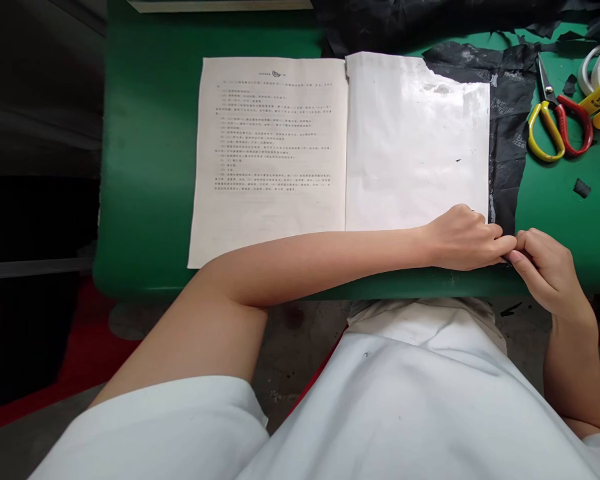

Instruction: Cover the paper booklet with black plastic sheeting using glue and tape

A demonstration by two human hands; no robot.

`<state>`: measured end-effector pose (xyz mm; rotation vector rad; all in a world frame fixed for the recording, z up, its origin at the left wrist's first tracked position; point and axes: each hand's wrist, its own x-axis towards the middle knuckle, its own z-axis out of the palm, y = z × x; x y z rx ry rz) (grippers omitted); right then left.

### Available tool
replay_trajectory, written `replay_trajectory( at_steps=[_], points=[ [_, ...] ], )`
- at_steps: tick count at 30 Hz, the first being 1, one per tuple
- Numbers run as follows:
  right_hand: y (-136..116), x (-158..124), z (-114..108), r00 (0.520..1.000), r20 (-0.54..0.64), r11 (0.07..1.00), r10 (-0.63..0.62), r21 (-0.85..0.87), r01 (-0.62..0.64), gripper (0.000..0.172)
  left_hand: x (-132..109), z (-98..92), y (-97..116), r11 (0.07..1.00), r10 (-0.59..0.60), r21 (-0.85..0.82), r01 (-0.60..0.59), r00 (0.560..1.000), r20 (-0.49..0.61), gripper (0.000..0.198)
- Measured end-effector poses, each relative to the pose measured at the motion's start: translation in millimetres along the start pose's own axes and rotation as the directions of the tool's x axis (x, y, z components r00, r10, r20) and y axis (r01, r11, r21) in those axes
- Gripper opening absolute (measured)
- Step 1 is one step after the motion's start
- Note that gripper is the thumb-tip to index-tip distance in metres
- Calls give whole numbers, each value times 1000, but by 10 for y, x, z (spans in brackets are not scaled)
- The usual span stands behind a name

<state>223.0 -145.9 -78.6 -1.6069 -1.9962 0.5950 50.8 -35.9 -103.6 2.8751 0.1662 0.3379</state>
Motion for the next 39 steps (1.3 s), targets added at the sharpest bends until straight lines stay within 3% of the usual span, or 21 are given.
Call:
replay_trajectory(
  at_steps=[8, 23, 32, 39],
  points=[
    [18, -18, 10, 1000, -19, 1000, 13, 5, -13, 21, 14, -9, -11, 999, 5, 54, -7, 1000, 28, 44],
    [56, -59, 45, 1000, -24, 999, -8, -34, 7, 15, 30, 78, -8, 999, -30, 18, 31, 997, -69, 53],
    [-18, -25, 82, 995, -92, 998, 51, -36, -54, 19, 58, 8, 33, 997, -77, -16, 77, 997, 26, 49],
    [-3, -37, 59, 994, -95, 998, 52, 28, -49, 23, 55, 0, 40, 998, -61, -8, 61, 998, 36, 42]
  ],
)
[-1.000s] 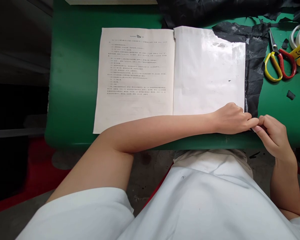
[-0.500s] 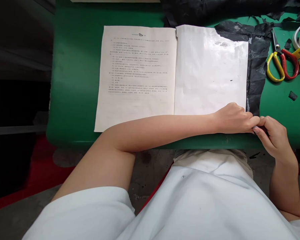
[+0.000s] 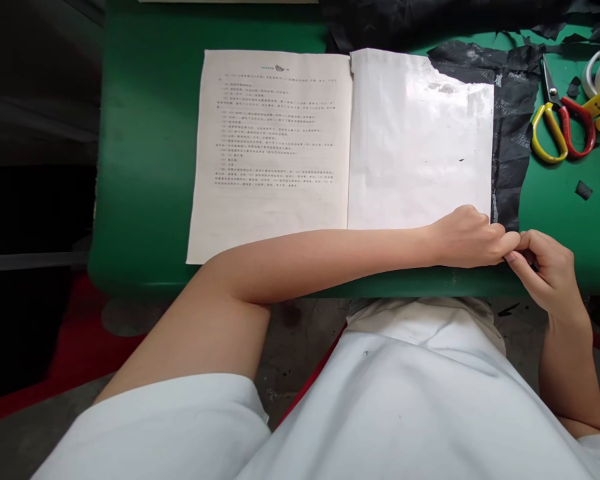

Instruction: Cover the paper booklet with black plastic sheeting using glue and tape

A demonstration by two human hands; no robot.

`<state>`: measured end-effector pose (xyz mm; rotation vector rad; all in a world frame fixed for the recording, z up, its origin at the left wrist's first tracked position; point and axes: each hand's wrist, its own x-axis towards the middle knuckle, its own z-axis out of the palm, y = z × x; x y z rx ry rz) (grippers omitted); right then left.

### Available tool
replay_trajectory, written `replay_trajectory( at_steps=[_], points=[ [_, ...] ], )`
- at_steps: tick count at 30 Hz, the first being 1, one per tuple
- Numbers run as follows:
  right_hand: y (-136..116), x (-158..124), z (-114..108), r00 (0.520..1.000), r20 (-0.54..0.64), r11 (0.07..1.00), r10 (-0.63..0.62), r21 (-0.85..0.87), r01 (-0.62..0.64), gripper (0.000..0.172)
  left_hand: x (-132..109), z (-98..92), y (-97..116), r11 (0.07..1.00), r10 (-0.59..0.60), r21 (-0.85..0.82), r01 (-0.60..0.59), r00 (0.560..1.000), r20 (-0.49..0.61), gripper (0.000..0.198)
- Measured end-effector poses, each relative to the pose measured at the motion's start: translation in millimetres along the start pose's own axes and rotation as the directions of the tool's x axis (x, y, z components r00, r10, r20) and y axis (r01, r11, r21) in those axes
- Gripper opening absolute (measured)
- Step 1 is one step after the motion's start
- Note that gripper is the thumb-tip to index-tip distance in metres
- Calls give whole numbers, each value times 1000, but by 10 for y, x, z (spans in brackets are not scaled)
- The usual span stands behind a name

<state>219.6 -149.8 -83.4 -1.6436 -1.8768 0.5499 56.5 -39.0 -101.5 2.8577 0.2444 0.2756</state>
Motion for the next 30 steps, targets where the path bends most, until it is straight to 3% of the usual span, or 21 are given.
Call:
replay_trajectory(
  at_steps=[11, 19, 30],
  points=[
    [28, -24, 13, 1000, 7, 1000, -6, 1, 6, 18, -7, 29, -23, 999, 26, 30, -25, 999, -38, 43],
    [6, -11, 22, 1000, 10, 999, 5, -35, -5, 20, 1, 86, -32, 1000, -2, -6, 1, 997, -78, 60],
    [15, -41, 34, 999, -35, 998, 38, 53, -36, 22, -13, 6, -14, 1000, -3, 6, 3, 1000, 3, 45]
  ],
)
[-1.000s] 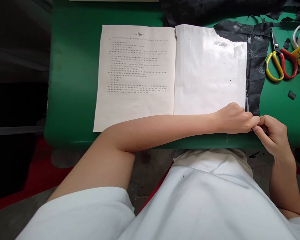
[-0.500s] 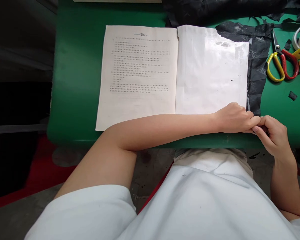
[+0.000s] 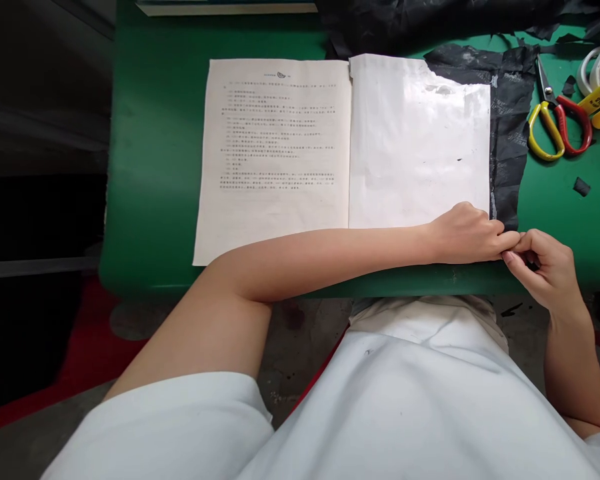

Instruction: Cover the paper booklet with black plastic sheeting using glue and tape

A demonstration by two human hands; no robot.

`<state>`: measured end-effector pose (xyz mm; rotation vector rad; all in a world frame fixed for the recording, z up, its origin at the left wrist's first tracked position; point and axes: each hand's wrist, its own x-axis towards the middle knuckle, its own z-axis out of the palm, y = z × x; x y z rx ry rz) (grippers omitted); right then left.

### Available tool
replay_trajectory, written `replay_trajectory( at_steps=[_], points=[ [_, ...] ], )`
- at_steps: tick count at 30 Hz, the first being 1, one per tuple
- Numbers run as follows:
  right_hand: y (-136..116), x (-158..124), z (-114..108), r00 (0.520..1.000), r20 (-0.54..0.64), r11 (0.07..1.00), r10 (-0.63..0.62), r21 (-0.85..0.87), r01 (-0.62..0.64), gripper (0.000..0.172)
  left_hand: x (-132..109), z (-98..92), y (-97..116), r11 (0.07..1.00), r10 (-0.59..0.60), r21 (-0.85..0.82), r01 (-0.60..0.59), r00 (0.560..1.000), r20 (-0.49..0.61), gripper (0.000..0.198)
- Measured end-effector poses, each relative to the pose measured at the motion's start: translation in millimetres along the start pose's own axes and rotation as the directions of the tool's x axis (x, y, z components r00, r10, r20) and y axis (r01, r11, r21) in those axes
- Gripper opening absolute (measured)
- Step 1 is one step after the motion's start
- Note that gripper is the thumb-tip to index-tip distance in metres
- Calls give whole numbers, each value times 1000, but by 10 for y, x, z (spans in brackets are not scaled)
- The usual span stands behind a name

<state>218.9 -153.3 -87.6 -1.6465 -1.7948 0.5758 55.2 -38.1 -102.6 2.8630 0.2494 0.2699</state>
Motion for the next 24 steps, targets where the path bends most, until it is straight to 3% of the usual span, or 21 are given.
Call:
replay_trajectory(
  at_steps=[5, 12, 17, 24],
  points=[
    [44, -63, 17, 994, -71, 982, 82, 175, -69, 12, 3, 5, -32, 1000, -9, -24, 9, 1000, 5, 59],
    [135, -45, 23, 955, -260, 862, 144, 507, 8, 12, -1, 0, -49, 999, -19, -44, 21, 999, 36, 71],
    [136, -7, 40, 904, -380, 855, 194, 517, 33, 16, -1, -72, -85, 992, -46, -117, 51, 998, 42, 62],
    [131, -18, 37, 912, -351, 849, 209, 528, 8, 14, 26, -183, -126, 942, -130, -299, 154, 986, 100, 34]
  ],
)
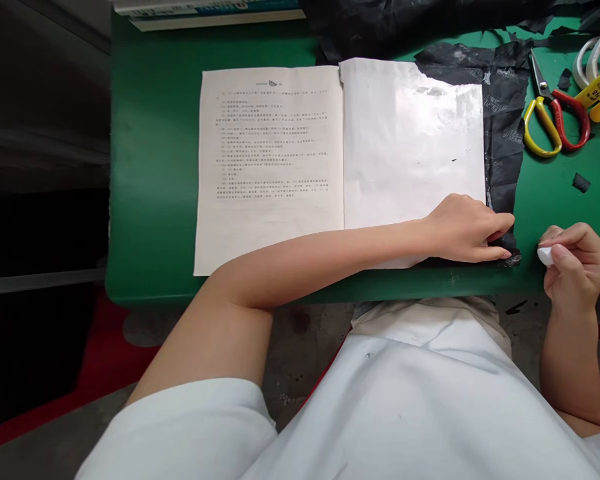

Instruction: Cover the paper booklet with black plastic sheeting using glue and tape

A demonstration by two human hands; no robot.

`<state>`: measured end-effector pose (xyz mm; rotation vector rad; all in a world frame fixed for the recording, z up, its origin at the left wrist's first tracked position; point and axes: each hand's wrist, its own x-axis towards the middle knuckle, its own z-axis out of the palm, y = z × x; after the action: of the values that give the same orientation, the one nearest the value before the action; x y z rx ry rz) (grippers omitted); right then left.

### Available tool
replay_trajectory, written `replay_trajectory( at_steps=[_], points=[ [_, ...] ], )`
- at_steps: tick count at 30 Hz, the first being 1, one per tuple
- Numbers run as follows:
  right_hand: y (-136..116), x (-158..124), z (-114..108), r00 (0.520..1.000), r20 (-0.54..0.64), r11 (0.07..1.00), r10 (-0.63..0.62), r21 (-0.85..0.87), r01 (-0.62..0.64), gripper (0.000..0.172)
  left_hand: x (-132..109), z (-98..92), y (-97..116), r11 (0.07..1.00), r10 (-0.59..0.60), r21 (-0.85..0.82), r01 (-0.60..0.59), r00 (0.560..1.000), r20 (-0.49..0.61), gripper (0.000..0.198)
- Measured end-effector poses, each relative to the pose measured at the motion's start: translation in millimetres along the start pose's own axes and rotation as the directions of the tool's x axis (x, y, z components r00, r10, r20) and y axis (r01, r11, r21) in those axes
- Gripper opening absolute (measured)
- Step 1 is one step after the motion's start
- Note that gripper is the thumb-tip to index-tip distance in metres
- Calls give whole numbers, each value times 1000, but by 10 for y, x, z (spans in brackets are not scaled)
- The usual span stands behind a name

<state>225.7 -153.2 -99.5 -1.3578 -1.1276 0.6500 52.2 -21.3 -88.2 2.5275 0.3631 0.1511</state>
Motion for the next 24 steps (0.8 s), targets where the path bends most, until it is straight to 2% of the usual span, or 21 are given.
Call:
replay_trajectory(
  at_steps=[6, 11, 18, 24],
  points=[
    [-10, -36, 15, 1000, 24, 1000, 8, -13, -8, 11, 35, 39, 76, 992, -125, -13, 125, 992, -1, 34],
    [-21, -67, 41, 998, 56, 1000, -11, -26, 13, 10, 99, -42, 121, 979, -202, -26, 204, 978, 47, 31],
    [0, -80, 7, 995, 102, 999, 10, -35, -7, 10, 389, -259, 223, 966, -260, 63, 252, 934, 246, 27],
    [18, -83, 9, 998, 70, 1000, 1, -26, 1, 10, 761, -350, 351, 945, -315, 230, 233, 843, 436, 35]
  ],
)
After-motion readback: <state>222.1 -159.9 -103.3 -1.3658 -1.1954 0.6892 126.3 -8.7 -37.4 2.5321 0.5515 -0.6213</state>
